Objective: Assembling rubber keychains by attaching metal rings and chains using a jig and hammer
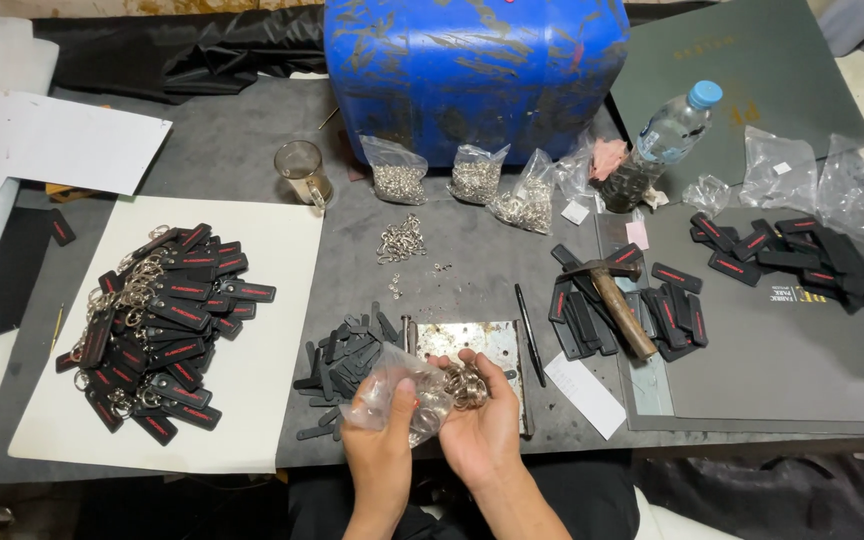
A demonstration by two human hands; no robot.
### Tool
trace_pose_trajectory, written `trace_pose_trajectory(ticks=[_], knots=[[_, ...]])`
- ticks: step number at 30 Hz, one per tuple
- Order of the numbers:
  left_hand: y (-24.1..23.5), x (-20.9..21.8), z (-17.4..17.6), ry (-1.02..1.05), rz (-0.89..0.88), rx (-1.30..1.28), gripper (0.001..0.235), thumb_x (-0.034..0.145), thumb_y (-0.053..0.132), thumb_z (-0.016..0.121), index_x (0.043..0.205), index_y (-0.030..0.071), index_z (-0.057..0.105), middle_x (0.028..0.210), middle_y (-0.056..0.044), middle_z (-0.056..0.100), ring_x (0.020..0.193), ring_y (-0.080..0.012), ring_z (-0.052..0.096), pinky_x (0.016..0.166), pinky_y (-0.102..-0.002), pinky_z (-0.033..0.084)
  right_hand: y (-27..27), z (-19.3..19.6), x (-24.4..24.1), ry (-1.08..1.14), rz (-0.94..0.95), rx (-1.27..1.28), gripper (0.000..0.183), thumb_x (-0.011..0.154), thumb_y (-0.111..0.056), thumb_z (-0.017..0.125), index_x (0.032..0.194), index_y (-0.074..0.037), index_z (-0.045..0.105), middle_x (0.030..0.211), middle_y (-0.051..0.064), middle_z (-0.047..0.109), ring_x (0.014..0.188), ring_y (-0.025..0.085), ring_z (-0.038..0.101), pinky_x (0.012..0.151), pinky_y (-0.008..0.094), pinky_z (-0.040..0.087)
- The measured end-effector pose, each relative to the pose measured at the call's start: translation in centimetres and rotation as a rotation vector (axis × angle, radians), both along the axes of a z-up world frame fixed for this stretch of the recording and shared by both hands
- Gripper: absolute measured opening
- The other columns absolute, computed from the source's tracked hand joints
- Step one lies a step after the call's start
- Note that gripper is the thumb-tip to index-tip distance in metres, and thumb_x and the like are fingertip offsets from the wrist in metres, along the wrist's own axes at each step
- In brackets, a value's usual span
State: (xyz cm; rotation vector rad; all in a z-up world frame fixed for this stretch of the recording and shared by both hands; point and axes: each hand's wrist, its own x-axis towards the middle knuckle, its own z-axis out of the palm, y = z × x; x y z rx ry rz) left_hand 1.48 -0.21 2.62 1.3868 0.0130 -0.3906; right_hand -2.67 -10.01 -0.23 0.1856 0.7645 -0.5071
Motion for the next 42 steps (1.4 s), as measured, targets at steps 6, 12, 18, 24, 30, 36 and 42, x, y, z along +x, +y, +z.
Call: trace_pose_trajectory(ticks=[6,12,18,24,30,36,42], knots=[[-0.3,0.6,0.4,0.359,0.109,-0.282,0.024,0.092,0.004,0.066,0.114,-0.007,0.067,0.103,-0.024,0.074,0.095,-0.0348,0.071,0.085,-0.045,0.059,-0.3,2.1,0.3,0.031,-0.041,0.069,0.012,0.095,-0.019,0.065,0.096,-0.007,0.064,0.098,0.019,0.065,0.095,0.028,0.065,0.094,0.042,0.058],[-0.2,1.2,-0.7,0.471,0.113,-0.4,0.032,0.096,0.006,0.061,0.126,-0.002,0.063,0.111,-0.022,0.071,0.1,-0.0339,0.068,0.086,-0.046,0.057,-1.7,-0.1,0.1,-0.135,-0.029,-0.004,0.01,0.094,-0.01,0.069,0.095,-0.002,0.064,0.092,0.018,0.065,0.086,0.028,0.068,0.065,0.028,0.064],[0.7,2.2,-2.2,0.582,0.092,-0.418,0.03,0.097,0.013,0.061,0.125,0.003,0.065,0.108,-0.018,0.069,0.089,-0.0276,0.063,0.069,-0.039,0.05,-9.3,-1.8,2.2,-0.081,0.2,-0.377,0.013,0.096,0.004,0.061,0.106,-0.001,0.055,0.091,0.02,0.06,0.074,0.019,0.059,0.054,0.02,0.053],[0.7,3.0,-2.1,0.64,0.065,-0.486,0.032,0.095,0.017,0.063,0.125,0.006,0.063,0.111,-0.018,0.067,0.09,-0.0232,0.058,0.057,-0.034,0.043,-17.1,0.0,8.1,0.66,0.409,-1.193,0.011,0.08,0.006,0.07,0.084,-0.004,0.069,0.07,0.011,0.064,0.049,0.015,0.057,0.045,0.024,0.041],[0.3,3.4,-2.0,0.643,0.037,-0.432,0.034,0.098,0.017,0.059,0.13,0.006,0.062,0.112,-0.018,0.069,0.09,-0.0257,0.06,0.064,-0.038,0.045,-19.4,-4.7,10.4,0.923,0.678,-2.17,0.009,0.091,-0.004,0.066,0.083,-0.007,0.063,0.088,0.009,0.064,0.079,0.02,0.061,0.073,0.034,0.053],[0.0,3.5,-2.7,0.638,0.014,-0.427,0.035,0.096,0.017,0.062,0.128,0.004,0.063,0.108,-0.019,0.07,0.078,-0.0249,0.058,0.061,-0.04,0.046,-18.3,-6.6,10.6,1.294,0.622,-2.592,0.021,0.101,-0.027,0.065,0.095,-0.008,0.06,0.087,0.009,0.055,0.071,0.029,0.057,0.041,0.043,0.041],[-0.3,3.7,-2.2,0.667,0.014,-0.393,0.038,0.095,0.018,0.061,0.132,0.005,0.062,0.113,-0.02,0.07,0.088,-0.027,0.059,0.064,-0.039,0.044,-19.0,-6.4,9.9,1.166,0.516,-2.683,0.032,0.094,-0.031,0.075,0.11,-0.006,0.061,0.11,0.015,0.056,0.096,0.033,0.052,0.071,0.042,0.045]])
